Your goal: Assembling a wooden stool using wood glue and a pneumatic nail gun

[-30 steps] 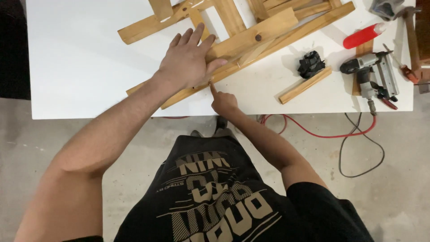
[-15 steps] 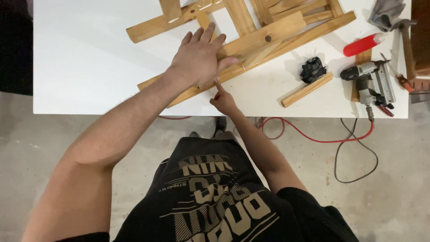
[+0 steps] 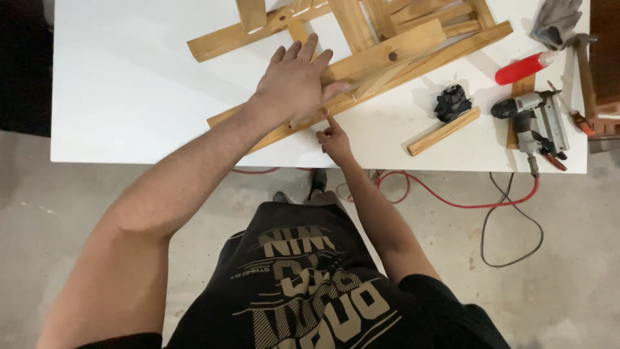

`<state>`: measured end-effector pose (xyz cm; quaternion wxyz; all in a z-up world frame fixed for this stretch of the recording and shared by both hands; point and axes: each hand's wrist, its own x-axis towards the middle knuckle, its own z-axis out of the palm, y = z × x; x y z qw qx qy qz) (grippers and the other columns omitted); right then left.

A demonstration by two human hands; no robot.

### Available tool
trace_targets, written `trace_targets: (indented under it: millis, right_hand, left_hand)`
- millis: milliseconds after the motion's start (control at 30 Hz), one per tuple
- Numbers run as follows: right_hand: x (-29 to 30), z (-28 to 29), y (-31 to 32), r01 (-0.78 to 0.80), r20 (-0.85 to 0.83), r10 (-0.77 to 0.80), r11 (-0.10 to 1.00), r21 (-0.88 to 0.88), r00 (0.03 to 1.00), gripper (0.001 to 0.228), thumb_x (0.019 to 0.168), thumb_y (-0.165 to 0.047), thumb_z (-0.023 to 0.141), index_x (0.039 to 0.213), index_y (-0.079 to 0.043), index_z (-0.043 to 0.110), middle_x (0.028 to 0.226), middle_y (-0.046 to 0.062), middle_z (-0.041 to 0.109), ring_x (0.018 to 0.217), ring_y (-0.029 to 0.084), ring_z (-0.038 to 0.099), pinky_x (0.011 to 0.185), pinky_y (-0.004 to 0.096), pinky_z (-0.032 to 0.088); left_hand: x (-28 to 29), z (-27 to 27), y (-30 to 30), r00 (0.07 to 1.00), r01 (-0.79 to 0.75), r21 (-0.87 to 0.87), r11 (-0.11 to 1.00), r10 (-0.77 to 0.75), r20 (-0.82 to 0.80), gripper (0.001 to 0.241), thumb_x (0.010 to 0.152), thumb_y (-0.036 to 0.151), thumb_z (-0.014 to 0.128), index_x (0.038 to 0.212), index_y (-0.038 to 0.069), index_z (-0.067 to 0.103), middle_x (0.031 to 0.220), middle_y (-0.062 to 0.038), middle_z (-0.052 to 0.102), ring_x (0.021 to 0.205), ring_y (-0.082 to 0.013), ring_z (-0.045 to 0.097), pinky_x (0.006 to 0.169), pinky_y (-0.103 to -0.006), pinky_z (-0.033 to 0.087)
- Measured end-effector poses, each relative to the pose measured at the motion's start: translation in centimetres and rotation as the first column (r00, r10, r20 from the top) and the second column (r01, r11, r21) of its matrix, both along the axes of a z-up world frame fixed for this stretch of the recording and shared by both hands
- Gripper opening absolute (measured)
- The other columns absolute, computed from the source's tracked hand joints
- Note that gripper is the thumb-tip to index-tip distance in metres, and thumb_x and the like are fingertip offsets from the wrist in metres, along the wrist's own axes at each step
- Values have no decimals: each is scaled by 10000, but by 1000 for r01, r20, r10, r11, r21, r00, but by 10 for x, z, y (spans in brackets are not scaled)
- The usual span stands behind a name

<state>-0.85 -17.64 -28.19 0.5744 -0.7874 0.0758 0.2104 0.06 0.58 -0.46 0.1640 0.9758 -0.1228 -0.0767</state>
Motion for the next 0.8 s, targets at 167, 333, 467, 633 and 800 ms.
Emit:
trace_targets:
  millis: [167,333,467,633,800]
  right_hand:
    - [-10,-2,3,-79,-118,91,992,99,989,680,904,-111,655,1558,-90,471,656,40,537,551,152,454,447,297,411]
    - [-8,-45,-4,-265,135,326,901,-344,936,849,856,-256,652,1629,-341,311,751,24,702,731,224,639,766,363,505]
    - [-34,4,-7,-347,45,396,850,-396,917,464,908,-326,631,1367,-332,699,610,-18,635,561,107,464,613,316,411]
    - [-6,-8,-135,-41,288,163,921,-386,944,543,948,-304,708,1474,-247,589,986,5,708,811,150,659,811,344,506]
    - [100,-42,-284,330,399,-57,673,-662,915,669,875,-445,733,1472,-195,565,1430,225,519,1273,407,563,1008,494,495]
  left_hand:
    - [1,5,0,999,-7,13,1000,8,-43,822,1024,720,272,1534,88,404,1638,-247,239,1460,-436,288,1173,-577,222]
    - [-3,8,1,1000,2,-9,1000,-2,-21,834,1022,724,295,1533,74,408,1629,-263,267,1455,-475,296,1172,-599,223]
    - [-4,12,5,1000,-11,-19,1000,10,-25,849,1022,713,314,1572,69,371,1635,-299,263,1471,-524,268,1185,-609,187]
    - [-3,-12,12,982,44,-24,999,-39,184,793,1048,680,386,1528,57,482,1614,-281,360,1426,-501,379,1164,-592,269]
    - [-12,-12,15,866,48,87,995,-84,494,689,1070,619,532,1398,21,633,1516,-285,572,1244,-443,638,975,-525,541]
